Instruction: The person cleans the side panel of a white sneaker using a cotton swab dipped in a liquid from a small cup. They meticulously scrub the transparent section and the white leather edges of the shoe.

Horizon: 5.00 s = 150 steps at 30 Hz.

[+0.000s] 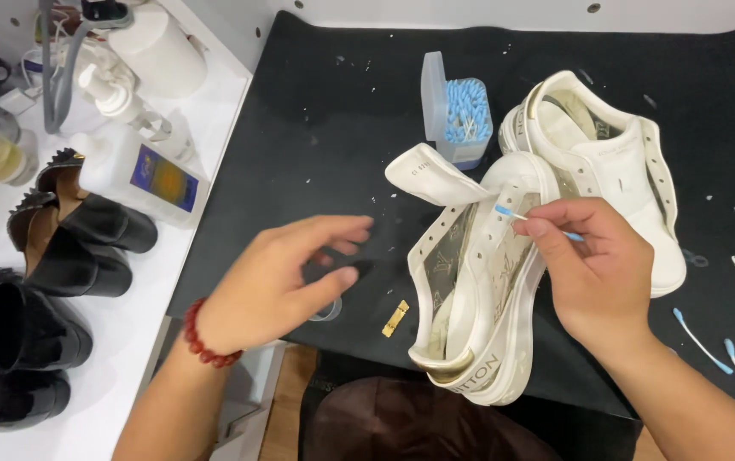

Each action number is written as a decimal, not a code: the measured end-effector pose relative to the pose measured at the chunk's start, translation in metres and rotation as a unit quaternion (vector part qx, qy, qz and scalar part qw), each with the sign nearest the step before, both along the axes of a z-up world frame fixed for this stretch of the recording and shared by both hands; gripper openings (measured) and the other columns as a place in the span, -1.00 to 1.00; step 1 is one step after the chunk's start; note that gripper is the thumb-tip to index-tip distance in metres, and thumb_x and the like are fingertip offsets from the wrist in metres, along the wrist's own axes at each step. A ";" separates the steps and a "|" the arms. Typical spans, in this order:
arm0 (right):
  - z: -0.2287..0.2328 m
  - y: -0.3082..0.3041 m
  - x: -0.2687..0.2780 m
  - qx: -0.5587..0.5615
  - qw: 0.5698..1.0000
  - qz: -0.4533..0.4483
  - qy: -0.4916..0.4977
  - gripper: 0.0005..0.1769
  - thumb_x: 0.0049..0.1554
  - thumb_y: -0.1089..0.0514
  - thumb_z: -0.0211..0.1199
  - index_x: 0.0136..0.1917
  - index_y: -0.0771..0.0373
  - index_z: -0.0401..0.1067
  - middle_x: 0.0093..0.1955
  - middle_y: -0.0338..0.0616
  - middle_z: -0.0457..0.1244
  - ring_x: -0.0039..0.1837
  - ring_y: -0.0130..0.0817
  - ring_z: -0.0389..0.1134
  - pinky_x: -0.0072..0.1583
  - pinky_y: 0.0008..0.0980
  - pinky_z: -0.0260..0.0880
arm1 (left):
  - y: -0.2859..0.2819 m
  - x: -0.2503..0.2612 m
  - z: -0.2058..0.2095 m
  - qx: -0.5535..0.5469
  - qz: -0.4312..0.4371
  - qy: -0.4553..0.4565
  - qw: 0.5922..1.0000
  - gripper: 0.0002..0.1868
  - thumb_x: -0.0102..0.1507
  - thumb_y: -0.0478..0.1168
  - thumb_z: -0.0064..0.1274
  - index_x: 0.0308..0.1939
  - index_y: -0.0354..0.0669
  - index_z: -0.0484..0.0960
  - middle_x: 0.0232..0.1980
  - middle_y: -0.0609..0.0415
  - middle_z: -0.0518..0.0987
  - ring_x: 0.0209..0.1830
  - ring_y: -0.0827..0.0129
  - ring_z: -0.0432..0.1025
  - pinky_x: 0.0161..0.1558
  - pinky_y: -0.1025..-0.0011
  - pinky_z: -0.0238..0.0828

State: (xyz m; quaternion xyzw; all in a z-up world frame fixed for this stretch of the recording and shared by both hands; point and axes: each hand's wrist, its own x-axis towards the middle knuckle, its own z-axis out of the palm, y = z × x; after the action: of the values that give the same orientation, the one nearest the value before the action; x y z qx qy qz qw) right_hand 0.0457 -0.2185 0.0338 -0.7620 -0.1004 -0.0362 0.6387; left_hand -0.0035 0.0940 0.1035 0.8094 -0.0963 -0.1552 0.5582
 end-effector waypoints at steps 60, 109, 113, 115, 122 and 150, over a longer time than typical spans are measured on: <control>0.027 0.014 -0.004 -0.079 0.970 0.170 -0.155 -0.77 -0.01 0.41 0.39 -0.05 0.42 0.45 -0.10 0.01 0.38 -0.05 -0.20 0.47 0.02 -0.30 0.52 | -0.068 0.039 -0.071 -0.386 -0.107 0.219 0.890 -0.33 0.20 -0.17 -0.19 0.30 -0.59 0.51 0.09 -0.17 0.57 -0.13 0.31 0.50 -0.03 0.42 0.46; 0.028 0.023 -0.001 -0.164 0.954 0.144 -0.204 -0.66 -0.10 0.46 0.46 -0.04 0.36 0.49 -0.08 -0.12 0.33 -0.04 -0.25 0.43 0.00 -0.37 0.49 | -0.067 0.034 -0.076 -0.366 -0.095 0.193 0.905 -0.43 0.26 -0.18 -0.21 0.21 -0.60 0.54 -0.09 -0.14 0.61 -0.09 0.30 0.48 0.05 0.38 0.44; 0.027 0.020 -0.001 -0.169 0.943 0.192 -0.216 -0.62 -0.14 0.43 0.48 -0.03 0.37 0.48 -0.07 -0.09 0.33 -0.03 -0.20 0.42 0.02 -0.32 0.49 | -0.067 0.035 -0.074 -0.379 -0.088 0.206 0.898 -0.41 0.25 -0.20 -0.22 0.24 -0.59 0.51 0.00 -0.14 0.62 -0.01 0.32 0.49 0.13 0.39 0.45; 0.027 0.020 -0.003 -0.178 0.954 0.156 -0.187 -0.62 -0.14 0.45 0.48 -0.03 0.35 0.50 -0.07 -0.12 0.34 -0.04 -0.22 0.42 -0.01 -0.36 0.48 | -0.067 0.035 -0.074 -0.369 -0.095 0.201 0.902 -0.41 0.26 -0.20 -0.23 0.26 -0.59 0.52 -0.05 -0.16 0.62 -0.05 0.32 0.49 0.10 0.39 0.44; 0.029 0.022 -0.001 -0.185 0.943 0.173 -0.218 -0.62 -0.14 0.43 0.49 -0.04 0.34 0.49 -0.05 -0.11 0.33 -0.02 -0.22 0.43 -0.02 -0.37 0.48 | -0.068 0.035 -0.072 -0.382 -0.091 0.199 0.898 -0.39 0.26 -0.21 -0.23 0.30 -0.59 0.49 0.04 -0.15 0.62 -0.04 0.32 0.49 0.09 0.39 0.45; 0.023 0.016 -0.005 -0.210 0.940 0.157 -0.218 -0.70 -0.10 0.40 0.49 -0.08 0.36 0.51 -0.09 -0.10 0.32 -0.06 -0.20 0.42 -0.06 -0.35 0.47 | -0.068 0.035 -0.077 -0.368 -0.098 0.171 0.909 -0.38 0.27 -0.17 -0.20 0.30 -0.58 0.51 0.05 -0.17 0.63 0.03 0.29 0.51 0.17 0.39 0.45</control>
State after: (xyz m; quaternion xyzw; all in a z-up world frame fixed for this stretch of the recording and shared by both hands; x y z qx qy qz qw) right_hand 0.0408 -0.2026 0.0572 -0.8267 -0.3608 -0.0793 0.4244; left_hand 0.0317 0.0262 0.0263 0.4940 -0.1282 -0.2984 0.8065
